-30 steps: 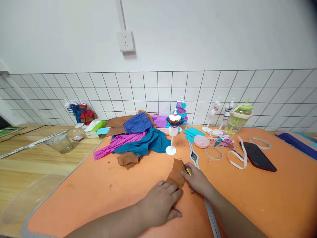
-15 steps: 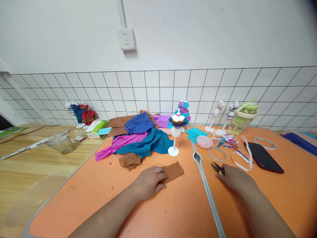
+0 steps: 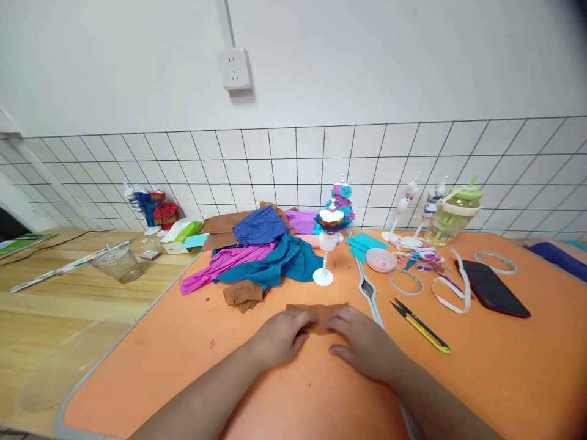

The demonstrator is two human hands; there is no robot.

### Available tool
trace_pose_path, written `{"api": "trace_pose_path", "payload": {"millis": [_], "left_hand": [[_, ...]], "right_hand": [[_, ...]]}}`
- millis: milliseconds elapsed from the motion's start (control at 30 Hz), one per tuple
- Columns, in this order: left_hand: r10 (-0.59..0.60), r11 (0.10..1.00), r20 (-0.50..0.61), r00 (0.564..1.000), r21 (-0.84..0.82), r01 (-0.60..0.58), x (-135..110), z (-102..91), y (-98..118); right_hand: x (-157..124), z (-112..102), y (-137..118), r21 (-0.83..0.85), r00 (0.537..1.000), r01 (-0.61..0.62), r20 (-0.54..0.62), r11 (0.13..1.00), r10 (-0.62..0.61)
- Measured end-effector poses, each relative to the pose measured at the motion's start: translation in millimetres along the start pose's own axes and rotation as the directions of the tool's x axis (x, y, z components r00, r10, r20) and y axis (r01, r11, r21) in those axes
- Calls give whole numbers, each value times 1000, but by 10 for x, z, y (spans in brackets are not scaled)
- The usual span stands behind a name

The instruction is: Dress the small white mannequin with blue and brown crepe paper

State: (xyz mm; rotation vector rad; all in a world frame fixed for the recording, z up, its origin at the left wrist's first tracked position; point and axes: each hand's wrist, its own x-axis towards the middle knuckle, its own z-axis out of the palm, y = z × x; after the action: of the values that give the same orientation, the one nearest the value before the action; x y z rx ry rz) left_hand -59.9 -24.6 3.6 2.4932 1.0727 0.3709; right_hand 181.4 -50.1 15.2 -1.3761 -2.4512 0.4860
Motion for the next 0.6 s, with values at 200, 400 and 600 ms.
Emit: {"api": "trace_pose_path", "payload": {"millis": [200, 400, 600], "left_hand": [[71, 994, 14, 997, 76, -72, 42, -89, -54], [47, 977, 18, 999, 210, -50, 43, -109, -30], [23, 973, 6, 1000, 228, -23, 59, -95, -6]], "right_hand": [[51, 167, -38, -119, 999, -24, 43, 993, 29], [53, 139, 19, -233, 1000, -7, 10, 973, 10], [70, 143, 20, -260, 1000, -11, 7, 965, 13]]}}
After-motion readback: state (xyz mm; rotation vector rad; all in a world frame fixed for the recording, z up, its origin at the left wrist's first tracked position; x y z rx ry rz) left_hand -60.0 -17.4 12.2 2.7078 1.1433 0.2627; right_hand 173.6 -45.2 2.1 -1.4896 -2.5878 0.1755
